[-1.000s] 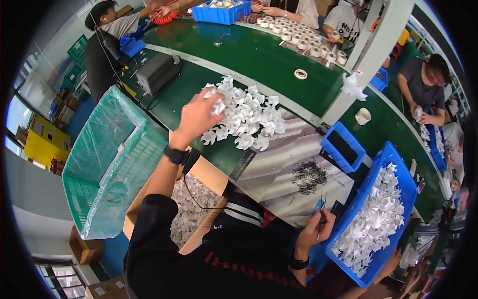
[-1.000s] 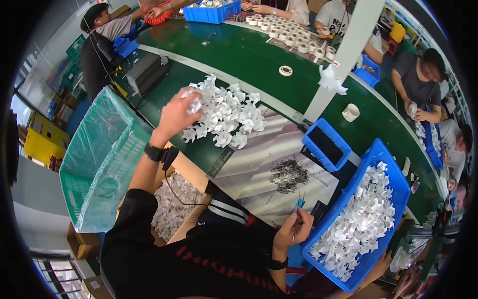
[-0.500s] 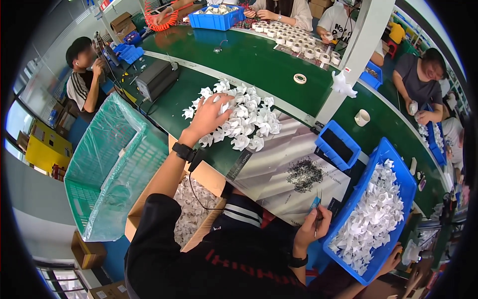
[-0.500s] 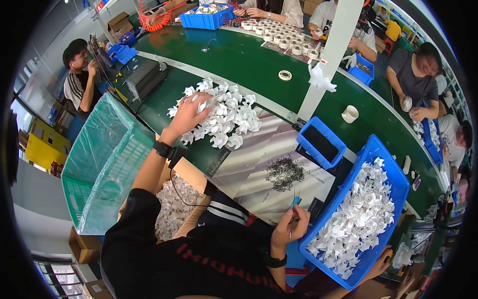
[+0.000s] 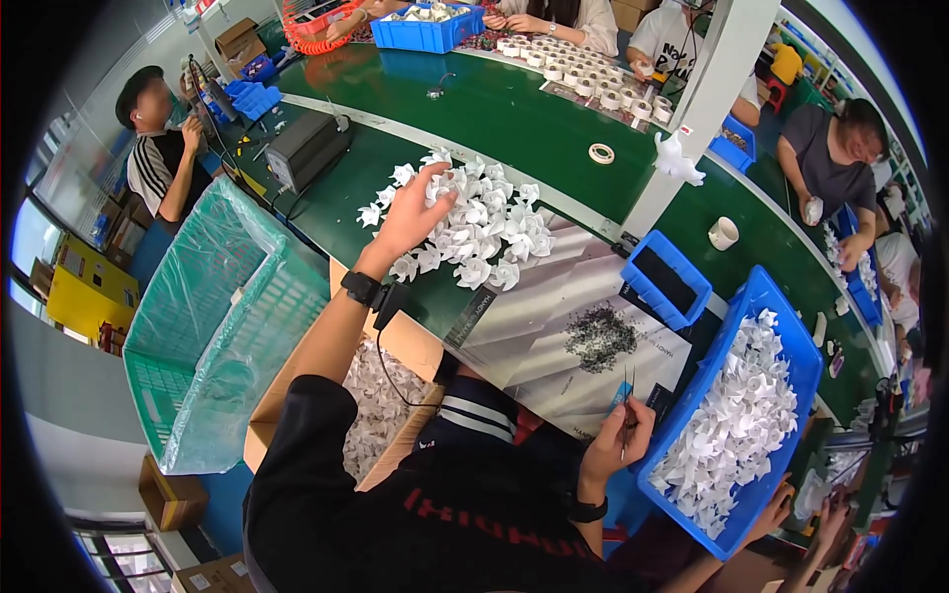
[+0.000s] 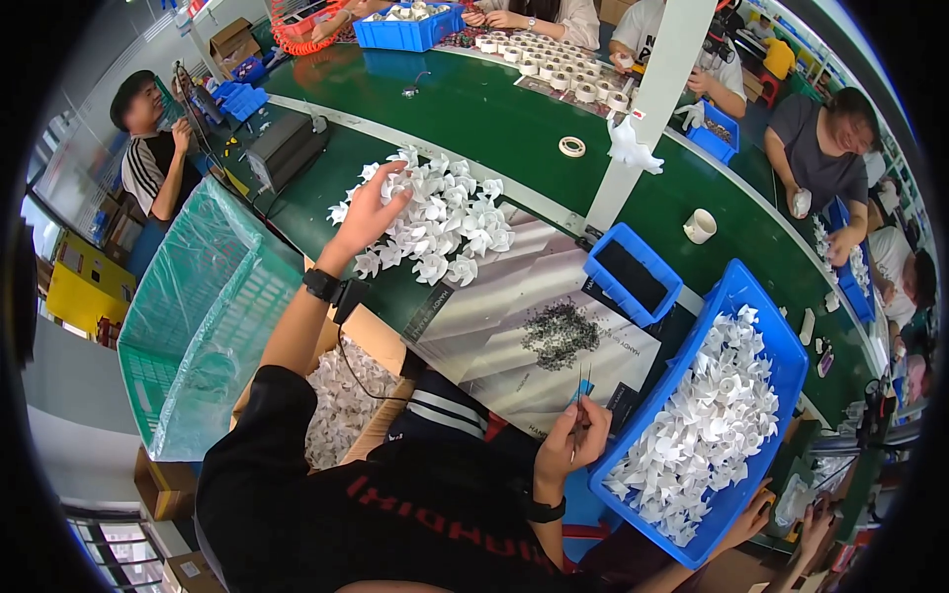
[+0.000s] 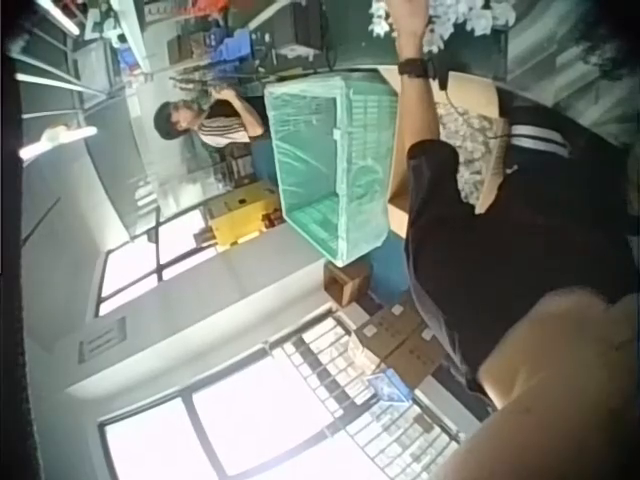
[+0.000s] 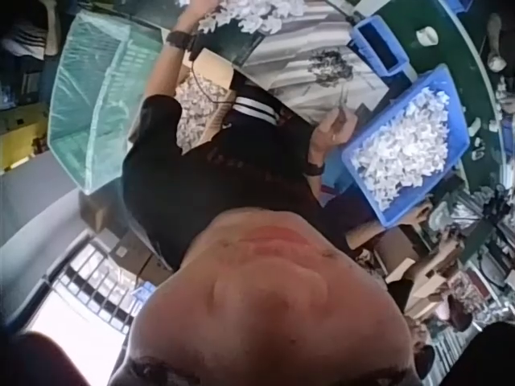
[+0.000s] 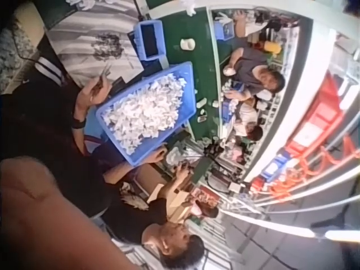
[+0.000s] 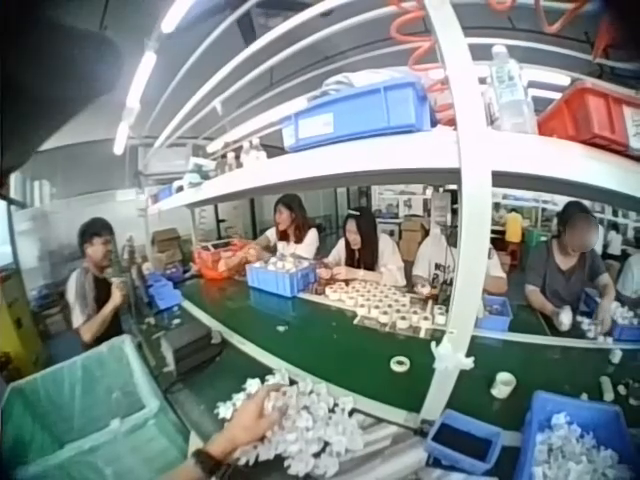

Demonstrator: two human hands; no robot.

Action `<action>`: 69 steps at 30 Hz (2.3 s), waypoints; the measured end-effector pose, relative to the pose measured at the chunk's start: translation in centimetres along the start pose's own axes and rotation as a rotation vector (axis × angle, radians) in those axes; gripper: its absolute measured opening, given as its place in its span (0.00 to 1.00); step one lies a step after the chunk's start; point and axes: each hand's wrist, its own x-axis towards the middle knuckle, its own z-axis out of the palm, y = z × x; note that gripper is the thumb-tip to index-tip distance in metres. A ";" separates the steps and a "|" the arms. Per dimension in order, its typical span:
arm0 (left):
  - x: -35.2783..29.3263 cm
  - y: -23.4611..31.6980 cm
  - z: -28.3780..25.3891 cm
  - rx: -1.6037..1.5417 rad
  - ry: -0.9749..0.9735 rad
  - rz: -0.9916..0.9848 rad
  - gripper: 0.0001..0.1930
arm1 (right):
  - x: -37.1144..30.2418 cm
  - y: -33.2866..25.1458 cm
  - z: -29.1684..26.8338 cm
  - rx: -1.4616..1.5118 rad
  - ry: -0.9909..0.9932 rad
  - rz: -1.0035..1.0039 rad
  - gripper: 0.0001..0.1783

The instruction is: Assembling small plastic components by inserting black rings at a manufacturing workstation.

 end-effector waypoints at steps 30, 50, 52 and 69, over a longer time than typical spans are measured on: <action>-5.7 6.0 6.9 -2.000 -0.040 -0.598 0.20 | 7.4 -4.8 7.7 0.142 -0.257 0.255 0.09; -12.3 7.5 10.1 -1.769 -0.237 -0.663 0.16 | 12.6 -1.0 18.0 -0.879 -0.847 -0.253 0.25; -12.6 7.3 10.5 -1.758 -0.251 -0.644 0.16 | 13.2 0.2 16.8 -0.800 -0.788 -0.291 0.25; -11.8 6.7 9.8 -1.763 -0.019 -0.562 0.19 | 11.4 -0.2 13.4 -0.908 -0.775 -0.317 0.06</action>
